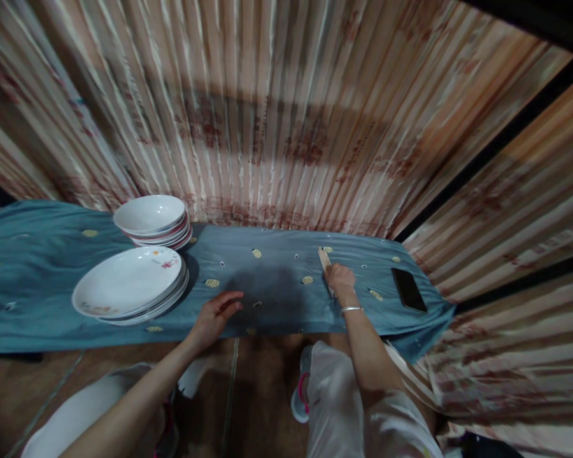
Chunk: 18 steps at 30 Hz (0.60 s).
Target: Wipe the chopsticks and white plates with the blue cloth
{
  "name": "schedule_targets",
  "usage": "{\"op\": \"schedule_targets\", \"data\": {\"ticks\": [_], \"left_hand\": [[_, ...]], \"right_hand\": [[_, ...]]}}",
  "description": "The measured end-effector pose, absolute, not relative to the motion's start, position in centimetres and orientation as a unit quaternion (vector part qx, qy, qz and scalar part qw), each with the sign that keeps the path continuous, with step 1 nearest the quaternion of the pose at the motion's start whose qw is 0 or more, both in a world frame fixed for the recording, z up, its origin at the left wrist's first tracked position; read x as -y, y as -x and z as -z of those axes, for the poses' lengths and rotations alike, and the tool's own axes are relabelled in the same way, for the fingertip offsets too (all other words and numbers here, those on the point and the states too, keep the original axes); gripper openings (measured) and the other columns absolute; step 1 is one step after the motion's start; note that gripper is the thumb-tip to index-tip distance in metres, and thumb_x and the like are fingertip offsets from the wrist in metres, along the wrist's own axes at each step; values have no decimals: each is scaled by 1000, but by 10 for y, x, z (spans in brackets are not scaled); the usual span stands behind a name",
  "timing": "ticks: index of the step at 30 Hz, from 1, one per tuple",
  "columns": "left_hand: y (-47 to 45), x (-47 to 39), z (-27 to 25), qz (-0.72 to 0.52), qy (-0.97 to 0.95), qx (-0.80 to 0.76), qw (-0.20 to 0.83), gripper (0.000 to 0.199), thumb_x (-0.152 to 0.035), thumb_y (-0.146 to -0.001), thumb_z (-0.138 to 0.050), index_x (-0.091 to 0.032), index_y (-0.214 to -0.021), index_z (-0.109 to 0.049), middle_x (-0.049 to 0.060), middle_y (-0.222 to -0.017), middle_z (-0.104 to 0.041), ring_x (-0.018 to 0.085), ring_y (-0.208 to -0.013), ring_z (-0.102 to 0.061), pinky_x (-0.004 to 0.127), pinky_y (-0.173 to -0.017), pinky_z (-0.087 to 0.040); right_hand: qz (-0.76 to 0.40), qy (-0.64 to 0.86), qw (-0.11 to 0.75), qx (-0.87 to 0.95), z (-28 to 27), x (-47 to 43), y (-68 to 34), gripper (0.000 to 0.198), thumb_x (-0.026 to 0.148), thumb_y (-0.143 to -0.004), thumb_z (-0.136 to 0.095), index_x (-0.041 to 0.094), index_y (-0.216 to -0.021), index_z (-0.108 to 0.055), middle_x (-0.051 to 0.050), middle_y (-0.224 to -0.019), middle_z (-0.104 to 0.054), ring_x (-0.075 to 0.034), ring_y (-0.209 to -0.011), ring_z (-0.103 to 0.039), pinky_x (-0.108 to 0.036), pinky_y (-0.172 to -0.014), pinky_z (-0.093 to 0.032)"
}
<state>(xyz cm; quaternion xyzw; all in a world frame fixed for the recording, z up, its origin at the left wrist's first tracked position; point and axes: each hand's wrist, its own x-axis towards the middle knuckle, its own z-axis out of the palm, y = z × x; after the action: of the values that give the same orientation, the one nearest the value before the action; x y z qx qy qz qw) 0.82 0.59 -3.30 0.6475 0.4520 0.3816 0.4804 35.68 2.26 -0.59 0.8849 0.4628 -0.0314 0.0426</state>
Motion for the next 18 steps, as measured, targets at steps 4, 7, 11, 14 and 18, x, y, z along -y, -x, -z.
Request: {"op": "schedule_targets", "data": {"ticks": [4, 7, 11, 14, 18], "left_hand": [[-9, -4, 34, -387, -641, -458, 479, 23, -27, -74, -60, -21, -93, -72, 5, -93, -72, 18, -84, -65, 30, -76, -51], [-9, -2, 35, -394, -637, -457, 480, 23, -24, -73, -61, -20, -92, -72, 6, -95, -72, 18, -81, -65, 30, -75, -51], [-4, 3, 35, -397, -631, -464, 478, 22, -22, -72, -61, -20, -90, -72, 5, -94, -72, 18, -82, -65, 30, -77, -51], [1, 5, 33, -394, -634, -463, 478, 22, -25, -73, -60, -20, -91, -72, 6, -96, -72, 18, -82, -65, 31, -76, -51], [7, 4, 31, -393, -639, -457, 477, 23, -27, -73, -60, -20, -91, -72, 7, -97, -72, 20, -85, -66, 32, -77, -52]], "right_hand": [[27, -887, 45, -458, -9, -10, -352, 45, 45, -91, -45, 8, -106, -66, -25, -106, -66, -33, -105, -64, -38, -84, -49], [26, -879, 29, -476, -14, -2, -338, 47, 47, -92, -41, 9, -104, -67, -24, -101, -68, -33, -101, -65, -39, -82, -49], [53, -842, 7, -537, -6, 3, -312, 35, 39, -91, -46, 18, -108, -68, -16, -101, -71, -26, -100, -67, -31, -81, -48], [46, -851, 18, -523, 3, 5, -302, 31, 32, -91, -45, 18, -105, -69, -15, -101, -72, -24, -98, -68, -29, -80, -48], [59, -868, 43, -492, 12, 8, -303, 28, 27, -88, -48, 15, -102, -70, -16, -104, -71, -25, -100, -67, -30, -81, -48]]}}
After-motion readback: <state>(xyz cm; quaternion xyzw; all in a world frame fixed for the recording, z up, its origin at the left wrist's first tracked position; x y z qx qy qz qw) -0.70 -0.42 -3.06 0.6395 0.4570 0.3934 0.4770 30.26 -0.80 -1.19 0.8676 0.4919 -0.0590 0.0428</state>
